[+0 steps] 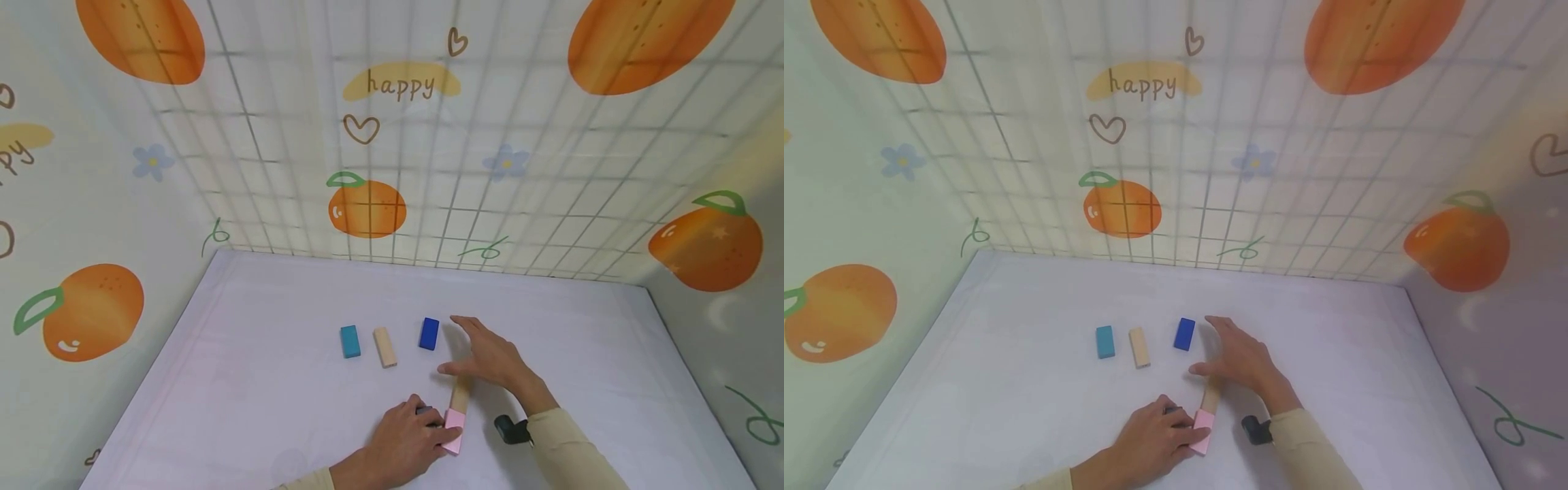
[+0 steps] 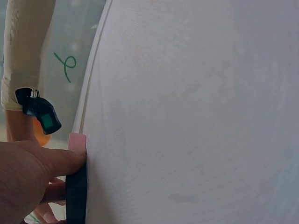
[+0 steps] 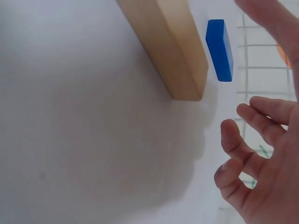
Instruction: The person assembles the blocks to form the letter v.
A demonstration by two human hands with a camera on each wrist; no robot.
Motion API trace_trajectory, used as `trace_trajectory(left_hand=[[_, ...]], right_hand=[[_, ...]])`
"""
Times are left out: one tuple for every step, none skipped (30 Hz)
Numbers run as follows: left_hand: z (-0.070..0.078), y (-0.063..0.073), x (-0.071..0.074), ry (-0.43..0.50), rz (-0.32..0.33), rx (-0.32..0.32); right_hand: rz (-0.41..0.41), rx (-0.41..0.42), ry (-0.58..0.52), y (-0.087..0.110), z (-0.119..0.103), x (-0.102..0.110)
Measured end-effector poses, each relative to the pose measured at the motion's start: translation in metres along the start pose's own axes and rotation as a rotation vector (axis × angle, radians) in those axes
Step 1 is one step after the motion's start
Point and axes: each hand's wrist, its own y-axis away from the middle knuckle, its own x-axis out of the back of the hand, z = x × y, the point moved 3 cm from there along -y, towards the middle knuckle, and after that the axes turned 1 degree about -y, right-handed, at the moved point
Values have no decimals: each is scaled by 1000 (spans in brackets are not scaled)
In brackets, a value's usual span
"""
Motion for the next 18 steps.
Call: trace_trajectory(left_hand=[[0, 0, 0, 0, 1, 1], [0, 1, 0, 0, 2, 2], [0, 1, 0, 0, 2, 3], [0, 1, 0, 2, 1, 4], [0, 1, 0, 4, 1, 6], [0, 1, 0, 7, 0, 7], [0, 0, 1, 7, -2, 7], [0, 0, 1, 10, -4, 8], [0, 0, 1, 10, -6, 9], [0, 0, 1, 12, -7, 10], [0, 0, 1, 13, -5, 9], [0, 0, 1, 12, -3, 9], [0, 0, 1, 8, -1, 6], [1, 1, 1, 7, 4, 5], [1, 1, 1, 3, 8, 3], [1, 1, 0, 0, 11, 3], [1, 1, 0, -4, 14, 1], [0, 1, 0, -7, 15, 1]], right_hand=[[1, 0, -1, -1, 0, -1], [0, -2, -1, -2, 0, -1], [-1, -4, -3, -2, 1, -2], [-1, -6, -6, -3, 1, -2], [-2, -8, -11, -4, 1, -3], [-3, -11, -16, -4, 1, -3], [-4, -12, -19, -4, 0, -3], [-6, -12, -23, -5, 0, -3], [-5, -11, -29, -5, -1, -3], [-6, -11, -33, -5, -1, -4], [-8, -11, -34, -6, -1, -4], [-8, -10, -33, -6, -1, -4], [-9, -9, -32, -7, -1, -5], [-9, -7, -32, -7, -1, -6], [-10, -6, -32, -8, -1, -6], [-11, -5, -28, -9, -1, -7], [-10, -3, -26, -10, -1, -8], [-10, 0, -24, -11, -1, -8]])
